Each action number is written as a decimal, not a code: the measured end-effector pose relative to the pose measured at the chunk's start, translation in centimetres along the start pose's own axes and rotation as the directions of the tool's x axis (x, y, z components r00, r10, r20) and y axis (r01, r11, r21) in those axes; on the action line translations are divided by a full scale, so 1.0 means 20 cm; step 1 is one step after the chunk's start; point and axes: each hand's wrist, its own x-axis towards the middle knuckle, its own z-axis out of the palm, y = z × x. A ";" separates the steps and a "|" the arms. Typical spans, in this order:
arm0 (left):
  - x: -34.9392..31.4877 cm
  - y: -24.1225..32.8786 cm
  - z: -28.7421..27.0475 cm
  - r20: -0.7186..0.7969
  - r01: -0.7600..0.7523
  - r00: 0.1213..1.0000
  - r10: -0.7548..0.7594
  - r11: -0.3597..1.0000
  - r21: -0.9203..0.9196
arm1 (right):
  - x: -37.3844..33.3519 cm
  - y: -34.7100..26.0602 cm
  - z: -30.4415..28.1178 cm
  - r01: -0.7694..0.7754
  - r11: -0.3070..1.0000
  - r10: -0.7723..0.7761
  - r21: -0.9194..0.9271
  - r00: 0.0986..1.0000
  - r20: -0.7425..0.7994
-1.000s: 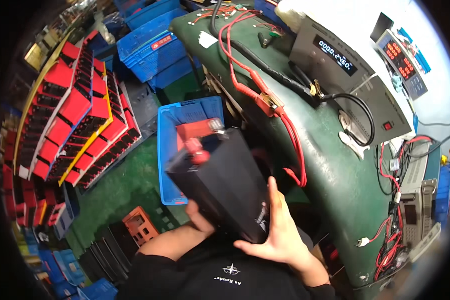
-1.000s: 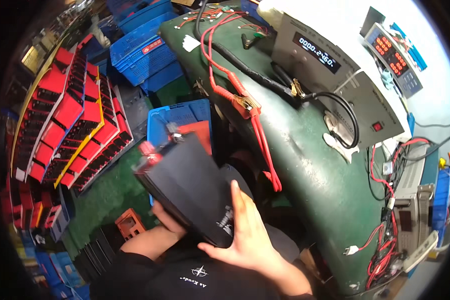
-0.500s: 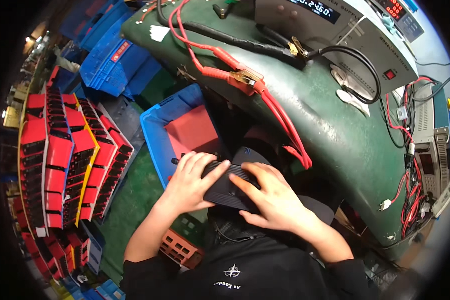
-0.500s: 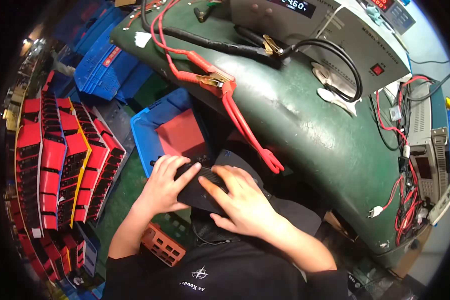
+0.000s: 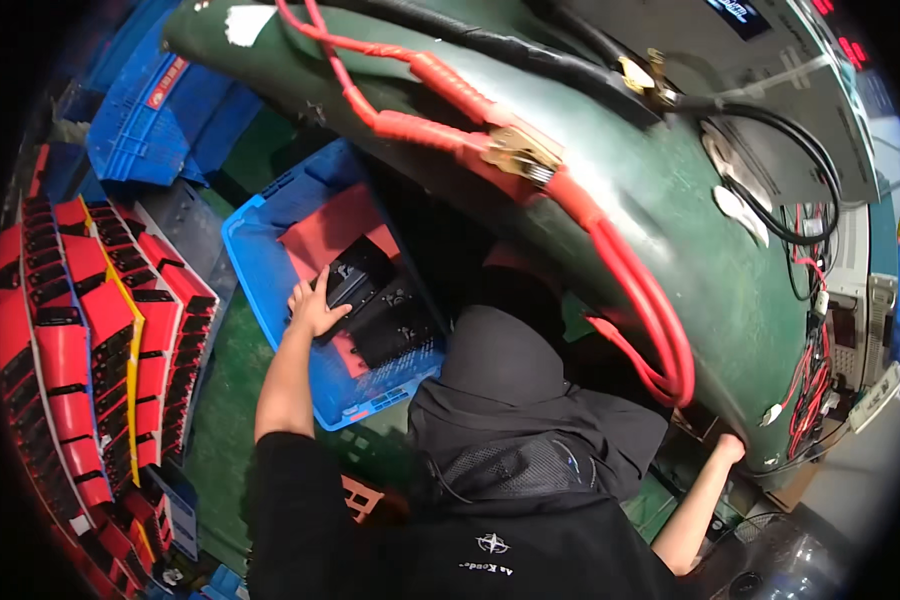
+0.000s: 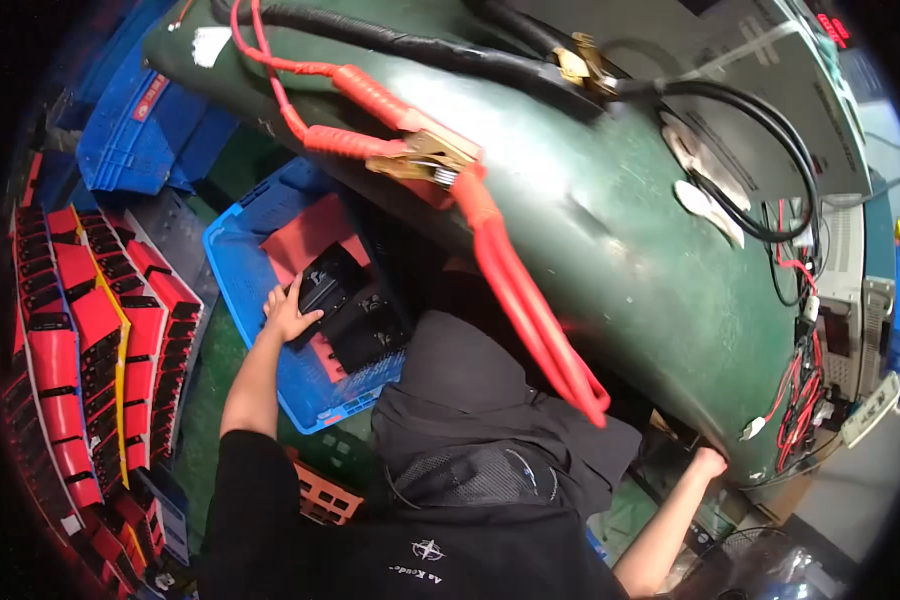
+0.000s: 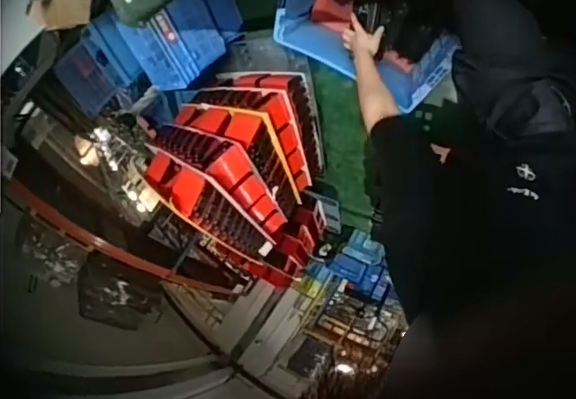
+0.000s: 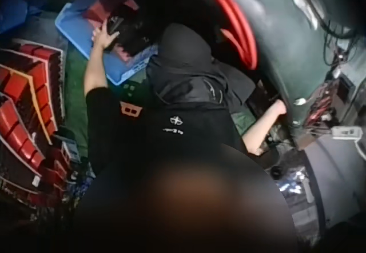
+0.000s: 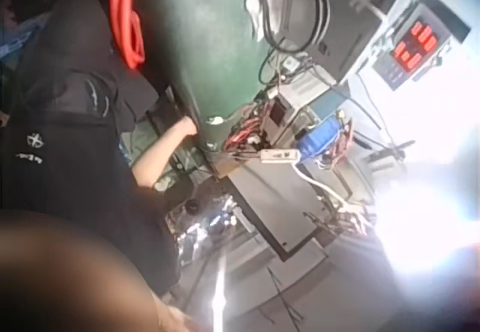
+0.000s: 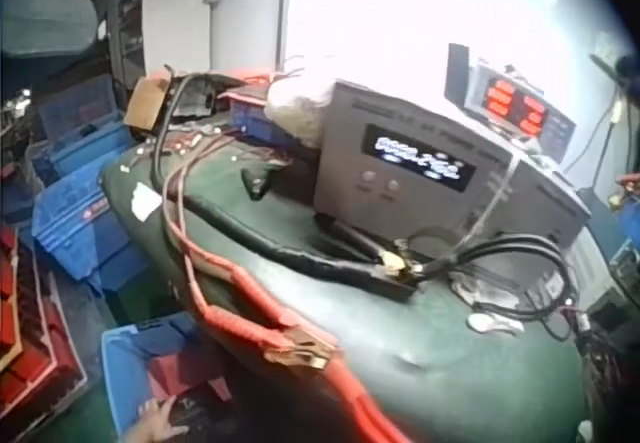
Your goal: Testing power inverters by connecting them to specialized diagnostic machinery and verifying output before sorting them into bins.
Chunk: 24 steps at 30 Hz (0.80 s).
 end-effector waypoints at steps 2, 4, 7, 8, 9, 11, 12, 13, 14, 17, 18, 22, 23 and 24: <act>0.05 -0.05 -0.04 0.035 0.049 0.998 -0.056 0.983 0.179 | -0.28 0.20 0.26 0.111 0.993 -0.116 -0.047 0.985 -0.127; 0.06 -0.14 0.01 -0.030 0.095 0.995 -0.090 0.968 0.233 | -0.39 0.19 0.52 0.073 0.993 -0.085 -0.093 0.989 -0.125; 0.27 -0.17 0.12 -0.001 0.080 0.997 -0.081 0.985 0.153 | -0.27 -0.06 0.58 0.129 0.956 -0.119 -0.265 0.991 0.055; 0.30 -0.21 0.19 -0.042 0.062 0.998 -0.056 0.986 0.153 | -0.24 -0.08 0.55 0.137 0.932 -0.099 -0.335 0.987 0.130; 0.43 -0.09 0.17 0.010 0.009 1.000 -0.010 0.987 0.162 | -0.27 -0.15 0.46 0.189 0.909 -0.123 -0.371 0.973 0.193; 0.46 -0.06 0.20 0.090 0.050 0.994 -0.070 0.978 0.205 | -0.21 0.00 0.43 0.219 0.847 -0.073 -0.484 0.950 0.302; 0.50 0.01 0.17 0.101 0.008 0.995 -0.025 0.987 0.163 | -0.20 -0.08 0.44 0.280 0.813 -0.089 -0.511 0.927 0.365; 0.49 -0.07 0.27 0.112 0.032 0.993 -0.047 0.990 0.136 | -0.13 -0.11 0.50 0.307 0.774 -0.052 -0.554 0.902 0.429; 0.53 -0.09 0.35 0.134 0.075 0.986 -0.098 0.983 0.165 | -0.11 -0.10 0.45 0.334 0.746 -0.024 -0.576 0.878 0.478; 0.49 -0.10 0.54 0.276 0.064 0.955 -0.105 0.986 0.154 | -0.05 -0.12 0.44 0.430 0.626 0.056 -0.650 0.807 0.588; 0.47 -0.10 0.55 0.350 0.025 0.934 -0.071 0.990 0.135 | 0.12 0.11 0.48 0.455 0.600 0.083 -0.658 0.783 0.617; 0.52 -0.01 0.53 0.547 0.066 0.827 -0.131 0.988 0.138 | 0.00 -0.06 0.31 0.561 0.465 0.149 -0.685 0.713 0.685; 0.51 -0.03 0.54 0.554 0.053 0.818 -0.156 0.979 0.197 | 0.03 -0.02 0.31 0.585 0.453 0.163 -0.673 0.687 0.708; 0.53 -0.07 0.50 0.523 0.046 0.833 -0.182 0.964 0.263 | 0.05 0.04 0.27 0.614 0.473 0.153 -0.632 0.649 0.745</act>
